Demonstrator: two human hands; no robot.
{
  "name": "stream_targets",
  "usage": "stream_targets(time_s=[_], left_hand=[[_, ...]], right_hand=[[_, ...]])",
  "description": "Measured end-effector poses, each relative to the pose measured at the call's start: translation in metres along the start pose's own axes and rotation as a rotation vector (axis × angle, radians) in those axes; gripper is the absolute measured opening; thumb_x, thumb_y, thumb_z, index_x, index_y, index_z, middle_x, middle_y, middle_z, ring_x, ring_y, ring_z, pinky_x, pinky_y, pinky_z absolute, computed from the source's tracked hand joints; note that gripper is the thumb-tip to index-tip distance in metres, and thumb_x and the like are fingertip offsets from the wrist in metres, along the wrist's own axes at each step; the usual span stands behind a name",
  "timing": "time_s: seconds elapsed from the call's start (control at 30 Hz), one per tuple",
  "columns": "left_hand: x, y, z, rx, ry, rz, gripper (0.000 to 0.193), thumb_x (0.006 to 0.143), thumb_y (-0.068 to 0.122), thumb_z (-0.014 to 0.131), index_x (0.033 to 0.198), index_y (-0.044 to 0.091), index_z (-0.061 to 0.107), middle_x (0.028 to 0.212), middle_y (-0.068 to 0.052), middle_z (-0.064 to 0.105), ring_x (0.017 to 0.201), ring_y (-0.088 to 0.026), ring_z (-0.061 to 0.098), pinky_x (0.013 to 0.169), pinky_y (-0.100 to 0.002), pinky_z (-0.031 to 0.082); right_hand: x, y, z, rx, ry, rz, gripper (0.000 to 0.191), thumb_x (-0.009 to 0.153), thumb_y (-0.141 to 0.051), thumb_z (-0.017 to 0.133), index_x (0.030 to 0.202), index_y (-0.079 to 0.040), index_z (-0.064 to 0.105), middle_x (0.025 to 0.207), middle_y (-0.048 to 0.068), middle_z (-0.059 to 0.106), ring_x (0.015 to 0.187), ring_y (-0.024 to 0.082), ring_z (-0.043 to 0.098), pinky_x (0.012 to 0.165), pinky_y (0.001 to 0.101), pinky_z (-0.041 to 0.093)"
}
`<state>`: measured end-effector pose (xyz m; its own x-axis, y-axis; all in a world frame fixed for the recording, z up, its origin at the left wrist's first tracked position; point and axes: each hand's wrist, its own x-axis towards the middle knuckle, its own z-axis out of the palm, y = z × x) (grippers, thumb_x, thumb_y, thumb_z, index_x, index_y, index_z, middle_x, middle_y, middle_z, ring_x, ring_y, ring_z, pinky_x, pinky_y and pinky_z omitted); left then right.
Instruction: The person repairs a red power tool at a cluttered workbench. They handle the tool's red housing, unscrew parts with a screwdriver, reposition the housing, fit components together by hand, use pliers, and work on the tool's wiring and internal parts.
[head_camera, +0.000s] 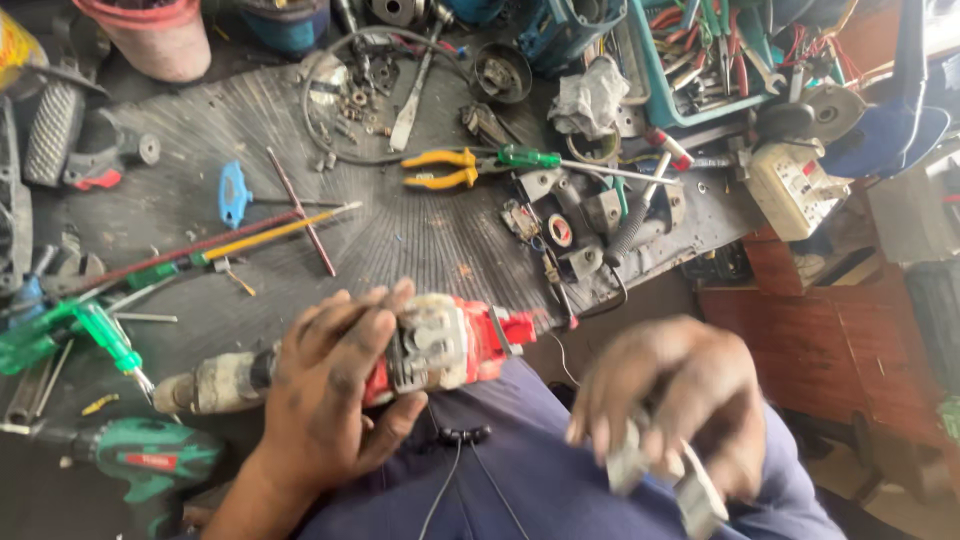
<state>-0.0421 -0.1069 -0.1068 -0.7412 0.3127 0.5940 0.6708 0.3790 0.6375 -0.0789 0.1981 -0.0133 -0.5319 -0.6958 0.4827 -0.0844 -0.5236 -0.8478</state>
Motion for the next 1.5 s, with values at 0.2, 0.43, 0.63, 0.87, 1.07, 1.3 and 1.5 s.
stream_targets(time_s=[0.2, 0.43, 0.63, 0.87, 1.07, 1.3, 1.5], left_hand=[[-0.004, 0.007, 0.001, 0.041, 0.011, 0.054, 0.072, 0.096, 0.031, 0.068, 0.151, 0.003, 0.032, 0.150, -0.020, 0.054, 0.132, -0.039, 0.057, 0.112, -0.055, 0.043], [-0.012, 0.013, 0.002, 0.075, 0.050, 0.078, 0.071, 0.099, 0.030, 0.069, 0.152, 0.001, 0.031, 0.152, -0.019, 0.053, 0.131, -0.038, 0.057, 0.113, -0.054, 0.043], [-0.015, 0.021, 0.000, 0.087, 0.068, 0.091, 0.068, 0.100, 0.031, 0.069, 0.151, 0.002, 0.034, 0.150, -0.018, 0.055, 0.130, -0.037, 0.059, 0.112, -0.052, 0.044], [-0.019, 0.022, -0.002, 0.090, 0.089, 0.090, 0.068, 0.100, 0.033, 0.069, 0.151, 0.003, 0.036, 0.150, -0.016, 0.057, 0.130, -0.036, 0.059, 0.113, -0.052, 0.044], [-0.020, 0.021, -0.001, 0.096, 0.099, 0.086, 0.068, 0.101, 0.035, 0.070, 0.151, 0.003, 0.036, 0.149, -0.015, 0.057, 0.130, -0.036, 0.059, 0.113, -0.051, 0.044], [-0.025, 0.023, 0.001, 0.097, 0.089, 0.089, 0.069, 0.100, 0.037, 0.069, 0.150, 0.004, 0.036, 0.148, -0.015, 0.058, 0.131, -0.035, 0.060, 0.114, -0.053, 0.043], [-0.027, 0.021, 0.003, 0.086, 0.088, 0.090, 0.068, 0.101, 0.037, 0.070, 0.150, 0.004, 0.036, 0.147, -0.016, 0.058, 0.130, -0.034, 0.061, 0.115, -0.053, 0.043]], right_hand=[[-0.017, 0.018, 0.017, -1.108, 0.085, 0.501, 0.043, 0.084, -0.014, 0.076, 0.126, -0.006, 0.068, 0.130, 0.015, 0.064, 0.118, 0.032, 0.069, 0.097, 0.0389, 0.058], [-0.045, 0.036, 0.007, -1.215, 0.036, 0.699, 0.050, 0.080, -0.020, 0.080, 0.128, -0.012, 0.070, 0.130, 0.012, 0.063, 0.113, 0.030, 0.067, 0.094, 0.0386, 0.055], [-0.041, 0.028, -0.007, -1.069, -0.104, 0.618, 0.051, 0.080, -0.016, 0.079, 0.130, -0.014, 0.072, 0.133, 0.013, 0.064, 0.120, 0.031, 0.066, 0.101, 0.0398, 0.053], [-0.028, 0.023, 0.008, -1.192, -0.078, 0.678, 0.044, 0.074, -0.017, 0.080, 0.117, -0.017, 0.074, 0.124, 0.012, 0.063, 0.110, 0.029, 0.068, 0.092, 0.0376, 0.056], [-0.018, 0.027, 0.023, -1.327, -0.203, 0.738, 0.042, 0.077, -0.024, 0.080, 0.118, -0.016, 0.072, 0.121, 0.011, 0.063, 0.099, 0.028, 0.071, 0.081, 0.0384, 0.058], [-0.012, 0.030, 0.025, -1.329, -0.264, 0.837, 0.042, 0.078, -0.024, 0.079, 0.119, -0.018, 0.072, 0.118, 0.010, 0.064, 0.101, 0.028, 0.069, 0.083, 0.0401, 0.056], [-0.026, 0.038, 0.038, -1.503, -0.277, 0.700, 0.049, 0.085, -0.033, 0.078, 0.128, -0.011, 0.064, 0.134, 0.012, 0.061, 0.119, 0.031, 0.060, 0.095, 0.0438, 0.050]])
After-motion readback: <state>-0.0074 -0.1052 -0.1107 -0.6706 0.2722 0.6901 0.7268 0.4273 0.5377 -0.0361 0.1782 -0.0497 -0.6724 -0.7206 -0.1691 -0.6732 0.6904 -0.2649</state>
